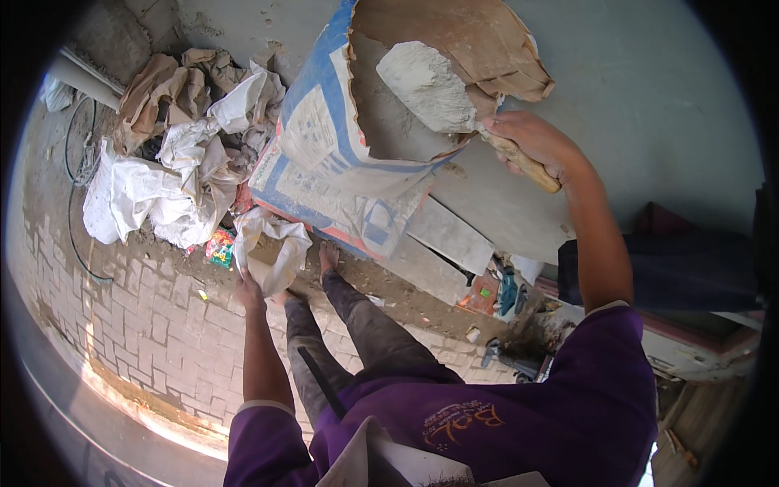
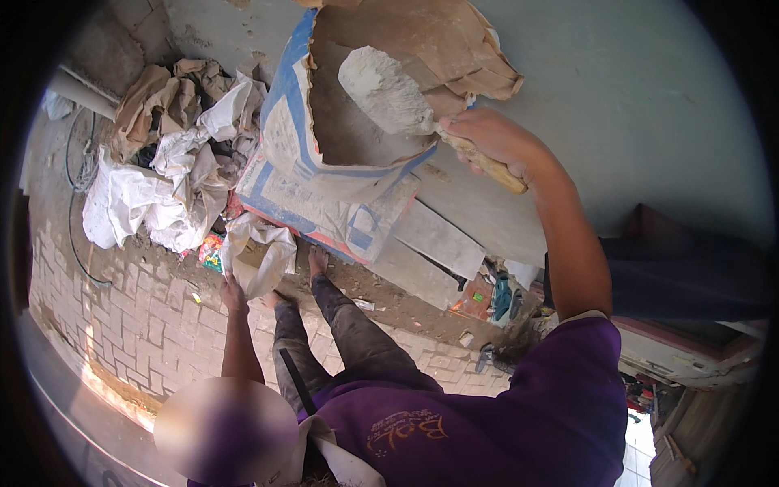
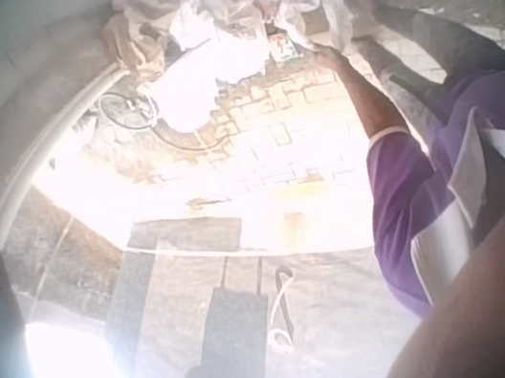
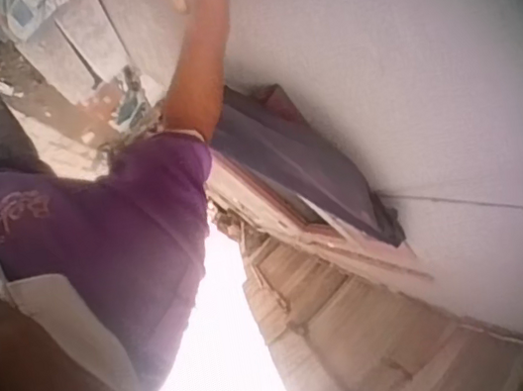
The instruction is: The person scoops a white powdery substance from a large blue and white sack into a smaller white sack using a trowel. They repeat this scooping and pouring action multiple times to fill the smaller bag. Finally, they lift the filled small sack and place it on top of the larger sack.
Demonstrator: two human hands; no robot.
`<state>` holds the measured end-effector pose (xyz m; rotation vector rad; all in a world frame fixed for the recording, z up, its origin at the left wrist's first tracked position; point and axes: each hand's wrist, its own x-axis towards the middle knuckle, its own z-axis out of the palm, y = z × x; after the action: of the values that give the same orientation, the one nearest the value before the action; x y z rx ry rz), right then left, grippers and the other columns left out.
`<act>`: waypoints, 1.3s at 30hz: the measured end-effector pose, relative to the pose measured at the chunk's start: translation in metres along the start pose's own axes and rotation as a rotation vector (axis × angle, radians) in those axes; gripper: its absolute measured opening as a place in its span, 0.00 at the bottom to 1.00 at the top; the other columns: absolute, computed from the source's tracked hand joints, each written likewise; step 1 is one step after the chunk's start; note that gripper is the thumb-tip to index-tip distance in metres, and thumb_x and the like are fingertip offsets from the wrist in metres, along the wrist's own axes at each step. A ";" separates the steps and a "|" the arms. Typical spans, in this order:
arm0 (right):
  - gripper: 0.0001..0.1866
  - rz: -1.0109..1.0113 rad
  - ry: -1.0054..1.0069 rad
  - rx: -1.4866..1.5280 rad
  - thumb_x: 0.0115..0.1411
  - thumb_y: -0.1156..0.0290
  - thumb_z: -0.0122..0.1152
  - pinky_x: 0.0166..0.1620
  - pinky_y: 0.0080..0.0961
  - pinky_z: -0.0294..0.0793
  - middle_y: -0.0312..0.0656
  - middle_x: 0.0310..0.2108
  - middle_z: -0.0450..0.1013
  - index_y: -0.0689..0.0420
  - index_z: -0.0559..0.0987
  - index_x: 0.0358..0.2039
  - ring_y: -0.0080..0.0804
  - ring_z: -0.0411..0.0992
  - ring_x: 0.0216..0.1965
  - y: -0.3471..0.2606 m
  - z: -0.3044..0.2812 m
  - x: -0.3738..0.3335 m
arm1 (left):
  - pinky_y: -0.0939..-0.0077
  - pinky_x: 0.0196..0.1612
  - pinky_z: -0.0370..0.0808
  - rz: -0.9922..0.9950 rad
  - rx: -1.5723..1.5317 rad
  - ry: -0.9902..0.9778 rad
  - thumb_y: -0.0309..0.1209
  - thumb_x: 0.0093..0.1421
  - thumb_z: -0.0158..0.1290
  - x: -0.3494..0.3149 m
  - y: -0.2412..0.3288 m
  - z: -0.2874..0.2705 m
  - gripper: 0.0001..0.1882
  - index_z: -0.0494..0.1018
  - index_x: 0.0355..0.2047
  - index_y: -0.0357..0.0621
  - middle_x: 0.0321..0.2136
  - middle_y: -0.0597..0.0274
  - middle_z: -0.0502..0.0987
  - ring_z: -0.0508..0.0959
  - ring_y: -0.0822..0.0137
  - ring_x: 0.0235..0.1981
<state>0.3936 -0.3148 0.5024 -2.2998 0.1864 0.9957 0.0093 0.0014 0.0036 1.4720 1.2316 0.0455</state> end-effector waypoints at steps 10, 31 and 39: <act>0.19 -0.059 -0.017 -0.209 0.65 0.56 0.55 0.22 0.20 0.65 0.36 0.21 0.69 0.62 0.77 0.33 0.20 0.65 0.19 -0.035 0.034 -0.059 | 0.66 0.45 0.71 0.002 -0.094 -0.032 0.49 0.68 0.41 0.003 -0.004 -0.012 0.30 0.68 0.55 0.33 0.43 0.48 0.77 0.77 0.59 0.41; 0.22 -0.561 -0.582 -0.747 0.63 0.54 0.51 0.40 0.38 0.70 0.55 0.30 0.75 0.64 0.79 0.36 0.52 0.74 0.33 0.118 0.392 0.151 | 0.82 0.26 0.63 -0.159 -0.505 -0.078 0.47 0.67 0.48 -0.012 0.040 -0.035 0.22 0.75 0.45 0.40 0.24 0.74 0.69 0.64 0.81 0.24; 0.13 -0.609 -0.791 -1.184 0.53 0.69 0.54 0.38 0.40 0.75 0.54 0.32 0.78 0.62 0.83 0.31 0.48 0.78 0.35 0.147 0.576 0.244 | 0.83 0.26 0.62 -0.228 -0.591 -0.122 0.45 0.68 0.46 -0.014 0.038 -0.005 0.18 0.73 0.44 0.41 0.26 0.74 0.68 0.65 0.81 0.24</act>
<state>0.1611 -0.0653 -0.0418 -2.2827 -1.7004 1.8106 0.0240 0.0035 0.0413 0.8083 1.1510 0.1501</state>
